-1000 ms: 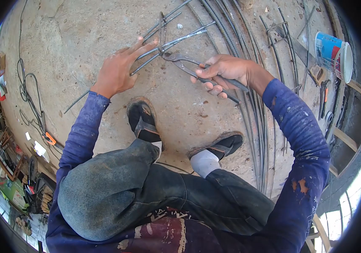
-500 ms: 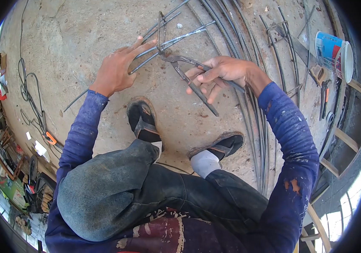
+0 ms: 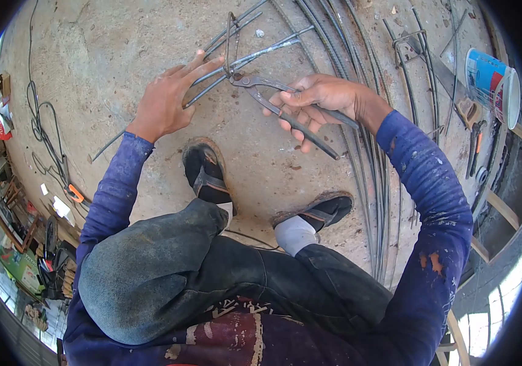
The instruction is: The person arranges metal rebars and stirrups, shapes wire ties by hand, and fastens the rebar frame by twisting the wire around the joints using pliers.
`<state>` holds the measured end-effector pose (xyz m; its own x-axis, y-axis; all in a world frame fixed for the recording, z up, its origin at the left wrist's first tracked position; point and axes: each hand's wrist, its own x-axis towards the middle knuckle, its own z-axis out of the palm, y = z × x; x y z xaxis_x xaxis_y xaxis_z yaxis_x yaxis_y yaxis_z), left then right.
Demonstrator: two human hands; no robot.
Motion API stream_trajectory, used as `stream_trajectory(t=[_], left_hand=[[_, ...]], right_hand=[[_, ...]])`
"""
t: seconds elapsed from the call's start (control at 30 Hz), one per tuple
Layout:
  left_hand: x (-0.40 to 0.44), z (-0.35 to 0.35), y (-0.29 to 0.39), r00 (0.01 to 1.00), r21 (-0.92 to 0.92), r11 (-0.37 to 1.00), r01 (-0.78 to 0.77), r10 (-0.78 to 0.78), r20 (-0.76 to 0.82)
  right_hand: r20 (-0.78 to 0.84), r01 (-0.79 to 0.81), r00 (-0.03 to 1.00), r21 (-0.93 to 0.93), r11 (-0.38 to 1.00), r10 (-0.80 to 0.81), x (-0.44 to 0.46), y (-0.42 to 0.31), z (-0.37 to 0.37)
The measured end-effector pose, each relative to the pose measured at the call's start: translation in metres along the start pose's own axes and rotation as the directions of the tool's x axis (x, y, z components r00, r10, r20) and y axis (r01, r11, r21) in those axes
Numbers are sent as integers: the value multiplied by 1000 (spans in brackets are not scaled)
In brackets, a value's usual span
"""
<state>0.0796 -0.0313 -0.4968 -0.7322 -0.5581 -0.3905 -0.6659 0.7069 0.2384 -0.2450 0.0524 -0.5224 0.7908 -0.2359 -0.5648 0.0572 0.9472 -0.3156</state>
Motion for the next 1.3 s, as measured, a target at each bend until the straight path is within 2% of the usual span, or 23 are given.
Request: stream_trajectory(t=[0.13,0.37,0.4,0.43,0.47,0.5,0.57,0.6,0.67,0.8,0.87,0.9,0.93,0.97,1.0,1.03,1.1,1.27,1.3], left_hand=[[2,-7,5,995,-35,998,52,-49,88],[2,-3,-3,1000,-24,1000,9,-9,21],[2,-4,-6,1000,-56,998,1,0,24],[2,-5,-10,1000,-52,999,2,-1,22],[3,-6,-14,999,-58,998,-3,5,36],[3,-6,-16,999,-68,998,-9,12,52],[4,-7,-16,999,-61,998,-15,17,37],[3,-7,-14,999,-60,998,-14,16,29],[6,-9,-17,999,-43,999,-8,10,46],[8,-13,-9,990,-10,999,49,-47,135],[6,-7,-10,997,-5,1000,22,-22,71],[5,-4,-11,1000,5,1000,-16,16,12],[4,-2,-12,1000,3,1000,-12,12,13],[3,-3,-11,1000,6,1000,-15,15,9],[3,-3,-10,1000,5,1000,-19,19,5],[3,-2,-10,1000,-3,1000,-21,21,10],[4,-2,-11,1000,5,1000,-17,16,13],[3,-8,-11,1000,-15,1000,-16,16,15],[2,-6,-12,999,-24,999,-36,36,-8]], right_hand=[[-71,-8,997,12,1000,8,0,4,10],[-255,14,967,-58,998,-28,12,24,39],[-346,-13,931,-343,939,-114,16,29,40],[-405,-70,887,-595,801,-223,20,32,41],[-385,-97,825,-817,568,-414,23,35,40],[-388,-98,824,-815,571,-413,23,37,38],[-338,-162,745,-928,335,-576,23,37,30],[-337,-163,745,-929,333,-575,24,38,25],[-261,-263,657,-958,109,-708,26,40,16],[-156,-198,627,-979,38,-763,20,39,13],[-123,5,747,-982,191,-654,14,33,17],[-119,9,749,-982,190,-651,14,28,21],[-237,40,838,-872,488,-491,12,23,25],[-295,19,910,-673,740,-291,8,18,29],[-243,-3,952,-615,788,-186,5,8,26],[-247,-10,953,-609,793,-178,1,0,27],[-288,-82,957,-294,952,-7,-8,-22,35],[-226,-103,972,-191,976,58,-9,-25,32],[-236,-94,969,-106,990,67,-7,-18,34]])
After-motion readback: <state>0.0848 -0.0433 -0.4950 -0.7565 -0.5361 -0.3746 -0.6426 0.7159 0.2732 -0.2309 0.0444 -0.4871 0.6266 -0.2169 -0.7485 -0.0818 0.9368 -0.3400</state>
